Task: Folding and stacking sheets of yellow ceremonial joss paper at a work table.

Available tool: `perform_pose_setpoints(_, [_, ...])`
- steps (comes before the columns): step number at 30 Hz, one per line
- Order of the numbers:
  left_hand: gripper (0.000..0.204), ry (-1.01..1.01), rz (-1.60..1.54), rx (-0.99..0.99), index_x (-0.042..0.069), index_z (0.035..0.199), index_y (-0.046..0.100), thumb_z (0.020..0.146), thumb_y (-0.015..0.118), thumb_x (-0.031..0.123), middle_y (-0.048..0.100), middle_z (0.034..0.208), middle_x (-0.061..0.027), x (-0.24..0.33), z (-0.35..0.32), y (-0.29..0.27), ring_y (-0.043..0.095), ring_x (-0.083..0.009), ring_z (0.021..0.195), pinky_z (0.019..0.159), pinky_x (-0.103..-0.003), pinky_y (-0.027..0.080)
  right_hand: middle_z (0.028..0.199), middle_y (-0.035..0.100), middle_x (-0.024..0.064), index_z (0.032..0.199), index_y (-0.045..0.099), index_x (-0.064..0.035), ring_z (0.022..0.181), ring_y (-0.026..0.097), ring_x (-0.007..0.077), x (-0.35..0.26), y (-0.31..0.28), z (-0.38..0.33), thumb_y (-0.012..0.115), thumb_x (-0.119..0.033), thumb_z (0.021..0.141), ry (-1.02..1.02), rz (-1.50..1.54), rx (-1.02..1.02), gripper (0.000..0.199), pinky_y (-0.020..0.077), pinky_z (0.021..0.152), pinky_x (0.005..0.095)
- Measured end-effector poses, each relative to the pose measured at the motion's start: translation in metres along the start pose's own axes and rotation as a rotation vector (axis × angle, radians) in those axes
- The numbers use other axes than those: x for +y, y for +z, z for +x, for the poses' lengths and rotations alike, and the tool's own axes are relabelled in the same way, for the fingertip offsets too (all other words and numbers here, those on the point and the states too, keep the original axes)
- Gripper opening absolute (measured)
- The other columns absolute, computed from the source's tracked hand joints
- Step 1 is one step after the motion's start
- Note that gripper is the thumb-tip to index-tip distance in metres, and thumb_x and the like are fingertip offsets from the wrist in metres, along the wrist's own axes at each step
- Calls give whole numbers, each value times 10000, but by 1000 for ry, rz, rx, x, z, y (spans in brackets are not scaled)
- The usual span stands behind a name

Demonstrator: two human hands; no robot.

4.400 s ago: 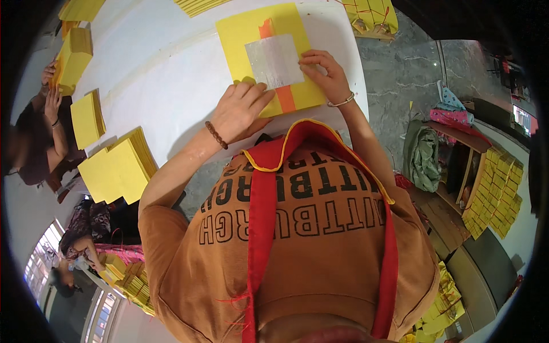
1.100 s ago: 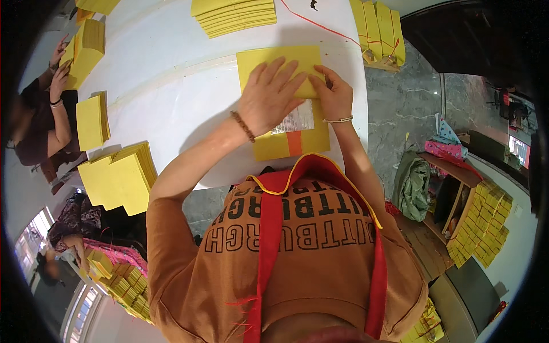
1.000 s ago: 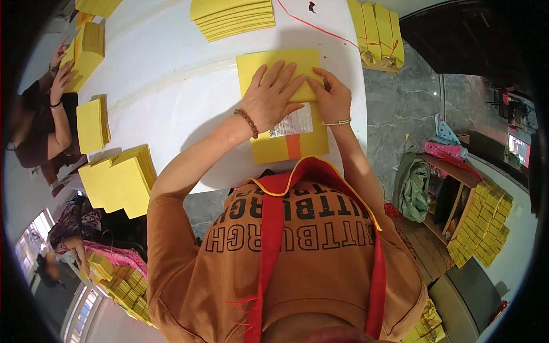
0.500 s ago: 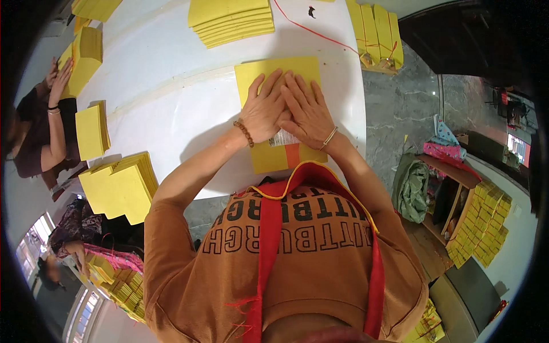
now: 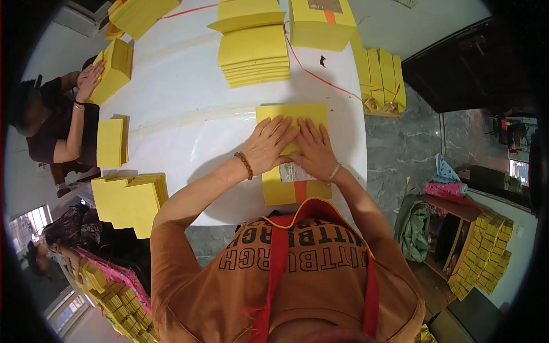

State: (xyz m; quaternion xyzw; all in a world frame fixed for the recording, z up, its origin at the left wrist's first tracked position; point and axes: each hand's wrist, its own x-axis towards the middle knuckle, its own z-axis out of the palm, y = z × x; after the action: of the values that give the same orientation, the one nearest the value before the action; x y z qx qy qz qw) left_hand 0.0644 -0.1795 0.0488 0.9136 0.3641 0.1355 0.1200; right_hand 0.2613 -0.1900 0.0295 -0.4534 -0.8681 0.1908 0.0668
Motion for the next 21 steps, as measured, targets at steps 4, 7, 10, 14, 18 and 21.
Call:
perform_pose_setpoints(4, [594, 41, 300, -28, 6, 1277, 393, 769, 569, 259, 423, 1253, -249, 18, 11, 6, 405, -381, 1154, 916, -443, 371, 1436, 220, 143, 1395, 216, -111, 1340, 169, 281, 29, -15, 0, 452, -351, 884, 38, 1327, 41, 611, 93, 1088, 423])
perform_pose_setpoints(7, [514, -47, 636, 13, 15, 1220, 459, 753, 556, 208, 517, 1129, -252, 19, 19, 27, 493, -396, 1041, 797, -416, 453, 1386, 324, 119, 1395, 211, -125, 1283, 308, 249, 43, -30, -3, 462, -349, 895, 60, 1636, 227, 603, 208, 1061, 393])
perform_pose_setpoints(10, [397, -22, 468, 54, 32, 1163, 514, 776, 505, 122, 607, 970, -200, 7, 29, 7, 588, -340, 855, 668, -381, 486, 1301, 427, 116, 1376, 260, -127, 1169, 452, 239, 55, -30, -28, 463, -310, 912, 266, 1672, 491, 539, 330, 982, 352])
perform_pose_setpoints(14, [490, -266, 96, 40, 89, 1191, 497, 708, 578, 76, 627, 877, -131, -15, 50, -90, 606, -294, 763, 601, -385, 499, 1144, 550, 87, 1304, 386, -91, 1043, 532, 190, 70, 6, -64, 449, -297, 923, 660, 1472, 659, 438, 394, 908, 334])
perform_pose_setpoints(18, [486, -162, 445, 324, 128, 1195, 491, 718, 562, 68, 616, 1001, -99, -93, 80, -99, 599, -260, 860, 712, -371, 488, 1056, 591, 75, 1214, 483, -16, 995, 542, 153, 61, 37, -77, 462, -198, 924, 731, 1278, 675, 343, 400, 892, 285])
perform_pose_setpoints(21, [502, -218, 536, 143, 147, 1223, 465, 735, 558, 80, 598, 1065, -69, -152, 90, -71, 583, -244, 918, 760, -370, 473, 1051, 588, 82, 1172, 512, 10, 985, 542, 150, 54, 34, -72, 480, -145, 915, 714, 1251, 664, 302, 396, 898, 254])
